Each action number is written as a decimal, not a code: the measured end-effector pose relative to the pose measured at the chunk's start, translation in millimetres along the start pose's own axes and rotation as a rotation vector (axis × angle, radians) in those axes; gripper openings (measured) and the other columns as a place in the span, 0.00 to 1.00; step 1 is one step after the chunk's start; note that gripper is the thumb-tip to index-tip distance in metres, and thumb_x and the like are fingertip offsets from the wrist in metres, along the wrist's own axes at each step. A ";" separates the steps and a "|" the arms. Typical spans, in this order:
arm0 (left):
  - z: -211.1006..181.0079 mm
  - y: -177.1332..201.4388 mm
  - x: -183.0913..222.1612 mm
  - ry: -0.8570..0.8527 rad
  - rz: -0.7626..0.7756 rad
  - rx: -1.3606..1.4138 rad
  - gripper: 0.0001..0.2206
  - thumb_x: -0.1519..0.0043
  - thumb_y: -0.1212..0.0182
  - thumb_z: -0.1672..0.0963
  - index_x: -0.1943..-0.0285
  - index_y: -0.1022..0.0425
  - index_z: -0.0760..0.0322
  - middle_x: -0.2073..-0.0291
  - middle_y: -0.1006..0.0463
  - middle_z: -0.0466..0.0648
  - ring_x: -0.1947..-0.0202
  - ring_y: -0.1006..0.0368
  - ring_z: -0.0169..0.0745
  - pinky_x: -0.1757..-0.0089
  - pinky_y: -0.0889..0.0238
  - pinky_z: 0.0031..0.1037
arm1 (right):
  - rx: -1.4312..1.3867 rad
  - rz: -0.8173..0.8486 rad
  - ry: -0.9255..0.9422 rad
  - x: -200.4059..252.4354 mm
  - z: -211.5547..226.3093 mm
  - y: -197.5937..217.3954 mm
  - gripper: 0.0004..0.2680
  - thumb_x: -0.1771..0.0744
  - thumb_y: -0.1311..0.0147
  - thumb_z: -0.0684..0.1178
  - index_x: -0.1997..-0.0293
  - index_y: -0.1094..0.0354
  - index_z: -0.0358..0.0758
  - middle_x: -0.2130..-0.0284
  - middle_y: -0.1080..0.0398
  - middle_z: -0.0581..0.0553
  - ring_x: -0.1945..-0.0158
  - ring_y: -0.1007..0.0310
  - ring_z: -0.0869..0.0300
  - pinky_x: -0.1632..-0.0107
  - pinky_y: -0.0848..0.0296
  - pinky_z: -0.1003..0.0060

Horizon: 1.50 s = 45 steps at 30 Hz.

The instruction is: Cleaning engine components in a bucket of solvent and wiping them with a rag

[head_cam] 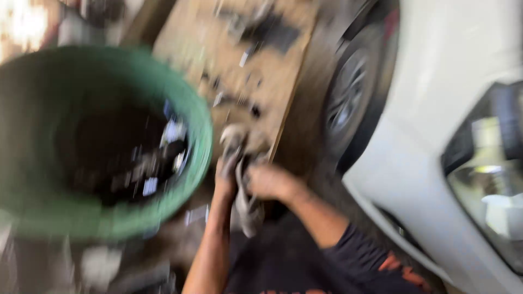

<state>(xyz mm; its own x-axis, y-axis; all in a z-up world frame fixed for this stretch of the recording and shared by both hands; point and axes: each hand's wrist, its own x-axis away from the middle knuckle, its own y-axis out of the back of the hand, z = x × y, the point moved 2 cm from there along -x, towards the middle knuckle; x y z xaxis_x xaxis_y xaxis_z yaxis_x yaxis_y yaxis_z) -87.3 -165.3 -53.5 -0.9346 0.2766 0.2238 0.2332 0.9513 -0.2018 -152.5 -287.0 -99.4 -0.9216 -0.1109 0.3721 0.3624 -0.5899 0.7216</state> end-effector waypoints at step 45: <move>-2.6 35.1 40.8 0.039 -0.416 0.265 0.13 0.37 0.31 0.49 0.55 0.18 0.58 0.69 0.21 0.42 0.64 0.30 0.29 0.59 0.29 0.28 | -1.888 -0.245 -0.246 10.1 135.5 37.8 0.18 0.30 0.50 0.58 0.39 0.30 0.34 0.49 0.24 0.36 0.46 0.22 0.52 0.39 0.25 0.55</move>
<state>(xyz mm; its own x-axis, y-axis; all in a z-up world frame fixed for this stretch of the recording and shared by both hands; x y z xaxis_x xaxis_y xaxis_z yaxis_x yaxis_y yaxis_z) -116.6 -120.2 -49.0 -0.9219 -0.1093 0.3716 -0.2385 0.9162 -0.3220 -129.3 -202.0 10.8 -0.8230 0.0961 0.5598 -0.5081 -0.5652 -0.6499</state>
